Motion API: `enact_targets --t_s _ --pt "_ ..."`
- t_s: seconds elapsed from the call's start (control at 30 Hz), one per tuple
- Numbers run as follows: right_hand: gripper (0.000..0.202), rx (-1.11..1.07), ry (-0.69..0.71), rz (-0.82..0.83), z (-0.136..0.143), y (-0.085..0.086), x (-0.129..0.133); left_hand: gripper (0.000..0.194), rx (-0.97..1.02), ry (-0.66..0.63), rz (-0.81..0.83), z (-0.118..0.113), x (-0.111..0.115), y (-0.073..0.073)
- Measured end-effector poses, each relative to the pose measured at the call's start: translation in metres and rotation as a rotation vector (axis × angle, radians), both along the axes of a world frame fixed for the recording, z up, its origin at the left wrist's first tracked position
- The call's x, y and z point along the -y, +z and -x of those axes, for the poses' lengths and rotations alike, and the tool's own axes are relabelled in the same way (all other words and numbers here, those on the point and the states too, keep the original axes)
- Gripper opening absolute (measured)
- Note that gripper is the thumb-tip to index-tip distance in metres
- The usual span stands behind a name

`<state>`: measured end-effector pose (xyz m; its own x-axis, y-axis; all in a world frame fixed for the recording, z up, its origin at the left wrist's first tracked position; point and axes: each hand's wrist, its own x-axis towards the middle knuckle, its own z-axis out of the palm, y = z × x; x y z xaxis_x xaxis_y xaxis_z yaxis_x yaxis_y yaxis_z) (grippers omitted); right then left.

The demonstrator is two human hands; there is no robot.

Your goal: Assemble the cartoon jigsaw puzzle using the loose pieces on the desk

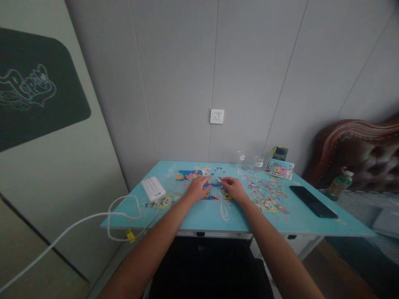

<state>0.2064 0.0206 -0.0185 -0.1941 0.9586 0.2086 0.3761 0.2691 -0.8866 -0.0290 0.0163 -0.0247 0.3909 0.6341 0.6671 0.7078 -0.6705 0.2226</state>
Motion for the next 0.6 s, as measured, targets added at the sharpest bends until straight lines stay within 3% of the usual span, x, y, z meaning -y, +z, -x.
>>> enact_targets --t_s 0.37,0.6 --pt "0.035 0.047 0.184 -0.108 0.015 -0.008 -0.003 0.035 -0.095 -0.099 0.001 -0.005 0.001 -0.001" --pt "0.034 0.228 0.125 -0.205 0.011 -0.006 -0.001 0.035 -0.1 -0.099 0.054 -0.001 0.001 -0.003"
